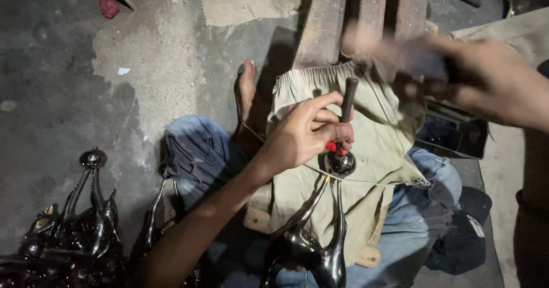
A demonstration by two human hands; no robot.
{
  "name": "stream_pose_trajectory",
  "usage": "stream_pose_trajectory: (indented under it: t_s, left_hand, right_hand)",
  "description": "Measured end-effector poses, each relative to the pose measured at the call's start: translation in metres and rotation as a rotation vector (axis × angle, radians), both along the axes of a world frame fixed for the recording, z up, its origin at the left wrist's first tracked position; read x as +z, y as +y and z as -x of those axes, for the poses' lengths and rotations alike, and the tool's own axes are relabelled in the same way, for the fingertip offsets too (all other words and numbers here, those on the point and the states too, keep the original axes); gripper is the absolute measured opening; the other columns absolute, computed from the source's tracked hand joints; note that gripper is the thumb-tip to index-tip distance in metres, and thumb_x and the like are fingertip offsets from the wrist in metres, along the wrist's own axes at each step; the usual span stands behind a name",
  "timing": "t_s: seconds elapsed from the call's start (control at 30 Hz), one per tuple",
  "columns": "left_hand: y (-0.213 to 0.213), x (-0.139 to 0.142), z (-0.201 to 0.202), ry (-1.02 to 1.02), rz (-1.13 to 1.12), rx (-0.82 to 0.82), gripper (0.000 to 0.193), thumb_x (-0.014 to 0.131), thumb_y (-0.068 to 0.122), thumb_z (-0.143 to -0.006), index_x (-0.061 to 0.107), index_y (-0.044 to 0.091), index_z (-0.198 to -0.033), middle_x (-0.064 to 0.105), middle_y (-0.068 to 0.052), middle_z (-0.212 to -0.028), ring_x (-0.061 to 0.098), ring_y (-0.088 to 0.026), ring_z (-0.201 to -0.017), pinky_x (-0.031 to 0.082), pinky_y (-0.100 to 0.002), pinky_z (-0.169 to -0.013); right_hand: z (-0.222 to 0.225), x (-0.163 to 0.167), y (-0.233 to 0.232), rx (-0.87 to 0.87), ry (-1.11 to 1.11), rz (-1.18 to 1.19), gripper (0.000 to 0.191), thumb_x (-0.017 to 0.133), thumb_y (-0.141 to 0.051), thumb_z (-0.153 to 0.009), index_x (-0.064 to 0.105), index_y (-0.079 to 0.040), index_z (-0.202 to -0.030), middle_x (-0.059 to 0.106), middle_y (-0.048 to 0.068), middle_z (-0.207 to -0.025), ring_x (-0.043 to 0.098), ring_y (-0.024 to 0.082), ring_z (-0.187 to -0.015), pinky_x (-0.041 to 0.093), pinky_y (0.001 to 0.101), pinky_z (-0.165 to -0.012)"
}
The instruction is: The person sits on the floor and repeatedly hammers a metal deer figurine with a wooden mallet. They hold the figurine with one hand and strike it with the other, occasionally rotating it to hit different areas.
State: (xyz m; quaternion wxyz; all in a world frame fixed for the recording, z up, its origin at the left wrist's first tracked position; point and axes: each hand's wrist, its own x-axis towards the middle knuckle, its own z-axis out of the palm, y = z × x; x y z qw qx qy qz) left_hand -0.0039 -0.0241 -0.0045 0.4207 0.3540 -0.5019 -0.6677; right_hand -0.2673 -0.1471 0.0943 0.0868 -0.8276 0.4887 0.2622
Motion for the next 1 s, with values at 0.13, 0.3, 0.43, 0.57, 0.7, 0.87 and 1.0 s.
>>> stream_pose_trajectory:
  t_s: [0.13,0.3,0.43,0.57,0.7,0.87,1.0]
  left_hand:
    - [0.007,-0.003,0.003,0.099,-0.056,0.069,0.02,0.068,0.011,-0.099,0.06,-0.004,-0.111,0.077,-0.016,-0.091,0.076,-0.016,-0.081,0.063,-0.028,-0.073]
    - [0.015,-0.003,0.006,0.105,0.055,0.164,0.017,0.068,0.007,-0.1,0.059,-0.005,-0.108,0.076,-0.017,-0.091,0.076,-0.018,-0.083,0.065,-0.029,-0.076]
    - [0.027,0.0,0.005,-0.095,0.168,0.265,0.012,0.063,0.005,-0.101,0.062,-0.004,-0.108,0.079,-0.014,-0.091,0.08,-0.017,-0.084,0.066,-0.028,-0.076]
    - [0.034,0.004,0.006,-0.138,0.181,0.331,0.011,0.063,0.006,-0.102,0.063,-0.004,-0.107,0.079,-0.013,-0.089,0.08,-0.017,-0.083,0.066,-0.028,-0.074]
    - [0.037,0.011,0.006,-0.265,0.281,0.373,0.012,0.06,0.005,-0.101,0.062,-0.003,-0.109,0.079,-0.012,-0.09,0.081,-0.016,-0.085,0.065,-0.027,-0.071]
    - [0.042,0.01,0.005,-0.217,0.287,0.366,0.013,0.065,0.005,-0.101,0.062,-0.003,-0.11,0.079,-0.013,-0.092,0.08,-0.017,-0.084,0.065,-0.026,-0.073]
    - [0.047,0.002,0.006,-0.104,0.278,0.395,0.021,0.066,0.005,-0.099,0.059,-0.005,-0.116,0.077,-0.015,-0.095,0.079,-0.018,-0.09,0.064,-0.027,-0.079]
  right_hand:
    - [-0.004,0.004,-0.001,0.2,-0.269,0.065,0.075,0.067,-0.017,-0.086,0.042,-0.02,-0.157,0.074,0.013,-0.094,0.073,0.022,-0.075,0.06,0.0378,-0.07]
    - [-0.015,0.004,0.003,0.119,-0.577,0.161,0.07,0.076,-0.02,-0.09,0.044,-0.003,-0.149,0.072,0.022,-0.104,0.073,0.032,-0.088,0.06,0.0474,-0.076]
    - [-0.026,0.016,0.016,-0.012,-0.564,0.184,0.077,0.076,-0.015,-0.089,0.041,-0.007,-0.158,0.071,0.024,-0.11,0.074,0.031,-0.088,0.062,0.0439,-0.077]
    - [-0.041,0.034,0.026,0.181,-0.688,0.189,0.068,0.069,-0.011,-0.092,0.043,-0.007,-0.154,0.069,0.025,-0.122,0.073,0.034,-0.103,0.057,0.0443,-0.089]
    - [-0.052,0.042,0.03,0.114,0.14,0.061,0.071,0.061,-0.034,-0.099,0.025,-0.034,-0.16,0.072,0.009,-0.116,0.076,0.022,-0.079,0.064,0.0343,-0.075]
    - [-0.054,0.047,0.037,0.145,0.179,0.142,0.067,0.06,-0.039,-0.097,0.034,-0.038,-0.158,0.074,0.008,-0.104,0.073,0.016,-0.066,0.062,0.0299,-0.062]
    - [-0.054,0.053,0.044,0.168,0.12,0.257,0.087,0.067,-0.026,-0.09,0.023,-0.043,-0.164,0.074,0.008,-0.106,0.073,0.021,-0.062,0.061,0.0303,-0.055]
